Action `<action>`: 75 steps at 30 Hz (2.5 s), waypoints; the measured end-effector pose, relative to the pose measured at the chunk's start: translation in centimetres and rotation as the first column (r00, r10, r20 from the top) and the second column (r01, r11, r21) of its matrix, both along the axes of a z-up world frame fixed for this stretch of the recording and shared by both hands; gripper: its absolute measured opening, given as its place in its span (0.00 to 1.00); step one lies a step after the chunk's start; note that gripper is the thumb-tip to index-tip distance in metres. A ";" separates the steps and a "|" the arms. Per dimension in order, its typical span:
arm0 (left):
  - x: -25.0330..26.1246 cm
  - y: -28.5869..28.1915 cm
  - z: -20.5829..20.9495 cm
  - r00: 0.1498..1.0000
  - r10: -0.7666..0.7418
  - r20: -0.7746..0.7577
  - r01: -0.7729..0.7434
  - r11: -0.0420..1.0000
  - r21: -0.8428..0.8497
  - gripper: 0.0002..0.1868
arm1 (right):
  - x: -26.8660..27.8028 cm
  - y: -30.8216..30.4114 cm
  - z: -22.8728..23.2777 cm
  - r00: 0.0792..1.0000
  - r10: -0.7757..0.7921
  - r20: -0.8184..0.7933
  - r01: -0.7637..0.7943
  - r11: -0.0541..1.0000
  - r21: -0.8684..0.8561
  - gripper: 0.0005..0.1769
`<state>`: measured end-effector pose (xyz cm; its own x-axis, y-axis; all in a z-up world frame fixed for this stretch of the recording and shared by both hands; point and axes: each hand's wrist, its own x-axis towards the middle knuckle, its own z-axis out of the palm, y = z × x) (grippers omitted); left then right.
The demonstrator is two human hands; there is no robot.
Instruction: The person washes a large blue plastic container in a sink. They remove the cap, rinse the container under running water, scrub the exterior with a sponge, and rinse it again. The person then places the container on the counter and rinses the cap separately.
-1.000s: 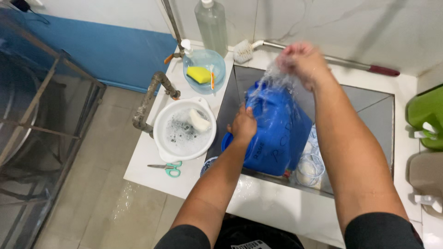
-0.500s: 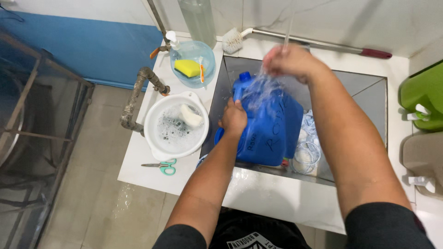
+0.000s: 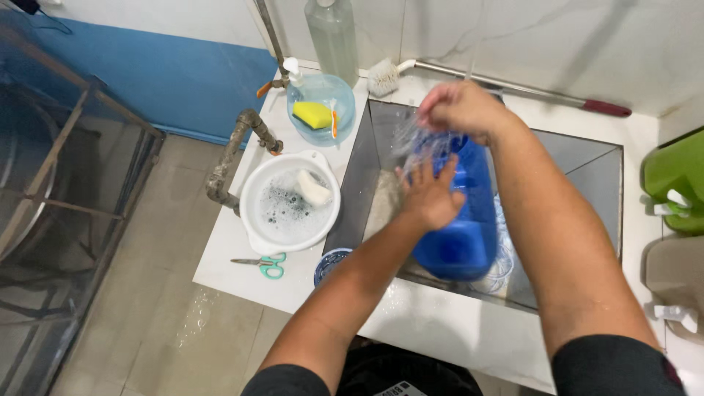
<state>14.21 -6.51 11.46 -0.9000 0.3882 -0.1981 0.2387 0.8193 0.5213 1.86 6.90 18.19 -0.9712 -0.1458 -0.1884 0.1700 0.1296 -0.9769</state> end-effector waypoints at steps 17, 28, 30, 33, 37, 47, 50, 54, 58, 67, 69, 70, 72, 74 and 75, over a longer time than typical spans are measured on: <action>-0.6 -1.2 -1.6 0.994 0.106 0.017 -0.106 0.994 -0.006 0.36 | -1.7 1.1 -2.8 0.990 -0.085 -0.108 0.106 0.974 0.203 0.05; 5.0 1.6 -3.9 0.988 0.110 0.106 -0.124 0.983 0.137 0.45 | 2.8 -2.7 -6.1 0.809 0.323 0.491 -0.523 0.016 0.852 0.41; 5.2 1.8 -4.1 0.991 0.062 0.118 -0.077 0.989 0.126 0.50 | 0.5 -0.9 -10.7 0.778 0.226 0.587 -0.623 0.398 0.673 0.31; 6.0 1.3 -3.3 0.977 -0.014 0.213 -0.006 0.996 0.090 0.61 | -2.5 0.0 -17.6 0.822 -0.099 0.561 -0.159 0.906 0.393 0.15; 5.6 -0.4 -2.4 0.961 -0.066 0.268 0.035 0.992 0.118 0.72 | -5.1 -0.9 -21.5 0.698 -0.714 0.049 0.551 0.580 0.600 0.21; 2.8 -1.5 -6.4 0.975 0.127 0.180 -0.179 0.933 0.312 0.60 | -2.5 -2.2 -15.8 0.819 0.416 0.396 -0.507 0.199 0.839 0.37; 2.2 -3.2 -8.6 0.983 0.115 0.143 -0.158 0.928 0.337 0.53 | 1.1 -4.0 -10.2 0.728 0.381 0.570 -0.559 -0.152 0.815 0.35; 0.0 -4.2 -9.9 0.988 0.135 0.077 -0.155 0.903 0.400 0.48 | 5.4 -4.9 -3.8 0.870 0.334 0.362 -0.310 -0.201 0.929 0.37; -1.9 -7.1 -10.2 0.975 0.129 0.183 -0.210 0.811 0.546 0.44 | 6.8 -5.1 -1.8 0.922 0.285 0.263 -0.244 -0.102 0.964 0.39; 4.9 -13.2 -4.8 0.457 -0.190 0.869 -0.777 0.390 0.494 0.56 | 0.8 1.0 20.2 0.890 0.361 -0.278 0.216 0.202 0.955 0.35; 4.2 -14.4 -2.0 0.622 -0.282 0.731 -0.714 0.179 0.677 0.53 | 0.2 4.1 23.4 0.770 0.286 -0.570 0.441 0.408 0.800 0.34; 3.4 -16.0 -0.4 0.694 -0.305 0.652 -0.669 0.060 0.740 0.52 | 0.3 5.8 22.7 0.730 0.234 -0.642 0.504 0.451 0.737 0.34; 0.9 -21.1 3.1 0.787 -0.223 0.576 -0.556 0.150 0.818 0.51 | 0.5 8.9 17.4 0.756 0.103 -0.646 0.538 0.463 0.704 0.33; 1.0 -28.4 6.8 0.889 -0.131 0.439 -0.409 0.209 0.889 0.57 | 0.6 11.5 10.6 0.795 -0.060 -0.603 0.546 0.505 0.669 0.33; 1.5 -30.9 8.4 0.950 -0.113 0.291 -0.278 0.117 0.953 0.59 | 1.0 12.3 7.1 0.809 -0.158 -0.566 0.547 0.558 0.625 0.33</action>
<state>15.66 -37.37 19.82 -0.9348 0.3430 0.0920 -0.0756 -0.4454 0.8921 2.81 19.21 25.34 -0.9061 0.2260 0.3577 -0.0035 0.8412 -0.5407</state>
